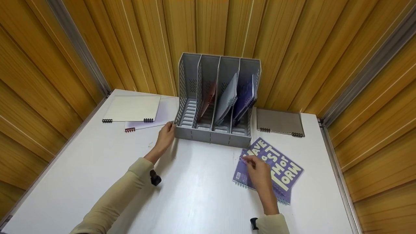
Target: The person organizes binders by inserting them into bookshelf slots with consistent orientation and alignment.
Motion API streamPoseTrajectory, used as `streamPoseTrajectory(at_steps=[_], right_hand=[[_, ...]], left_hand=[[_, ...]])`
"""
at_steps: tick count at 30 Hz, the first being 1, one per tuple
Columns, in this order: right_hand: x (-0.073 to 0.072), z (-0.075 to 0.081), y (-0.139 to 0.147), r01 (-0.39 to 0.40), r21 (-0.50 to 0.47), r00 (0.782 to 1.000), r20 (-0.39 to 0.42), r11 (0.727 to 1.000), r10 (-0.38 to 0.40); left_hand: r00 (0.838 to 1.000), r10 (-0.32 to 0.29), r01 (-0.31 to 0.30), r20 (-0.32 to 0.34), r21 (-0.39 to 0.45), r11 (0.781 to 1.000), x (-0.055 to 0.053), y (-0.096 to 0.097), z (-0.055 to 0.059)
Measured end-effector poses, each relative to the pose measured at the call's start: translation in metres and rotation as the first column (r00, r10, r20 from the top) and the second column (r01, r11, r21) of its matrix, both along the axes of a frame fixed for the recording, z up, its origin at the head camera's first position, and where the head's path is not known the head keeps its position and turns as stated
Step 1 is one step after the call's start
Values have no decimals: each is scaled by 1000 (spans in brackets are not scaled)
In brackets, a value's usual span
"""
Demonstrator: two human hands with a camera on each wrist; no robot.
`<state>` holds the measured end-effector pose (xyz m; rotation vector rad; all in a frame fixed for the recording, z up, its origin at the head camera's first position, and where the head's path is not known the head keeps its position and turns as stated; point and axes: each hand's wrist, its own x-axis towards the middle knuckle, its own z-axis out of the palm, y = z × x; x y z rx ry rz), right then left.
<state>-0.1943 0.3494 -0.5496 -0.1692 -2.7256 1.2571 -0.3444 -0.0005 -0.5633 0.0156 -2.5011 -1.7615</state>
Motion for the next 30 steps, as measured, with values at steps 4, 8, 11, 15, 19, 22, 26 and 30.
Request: streamPoseTrajectory(at_steps=[4,8,11,15,19,22,26,30], right_hand=[[17,-1,19,44,100,999,12,994,-46],[27,-4,33,40,199,998,43,979,-49],[30,-8,42,-26,272,993,119,962,-7],[32,-15,49,-102,321,971,237,942,24],[34,-22,46,-78,363,977,212,929,0],[36,-25,40,-57,405,991,130,912,5],[35,-24,35,-63,481,997,66,875,36],[33,-23,30,-84,568,996,72,819,53]], left_hand=[[1000,8,-10,25,69,998,15,-3,2],[998,-9,3,66,89,996,28,1,5],[994,-44,34,100,99,995,40,8,6],[980,-155,139,126,125,982,61,22,1],[942,-312,287,126,187,940,82,40,-6],[898,-416,379,144,228,897,95,56,-8],[850,-500,463,163,219,859,107,76,-7],[827,-538,505,161,207,838,115,94,-8]])
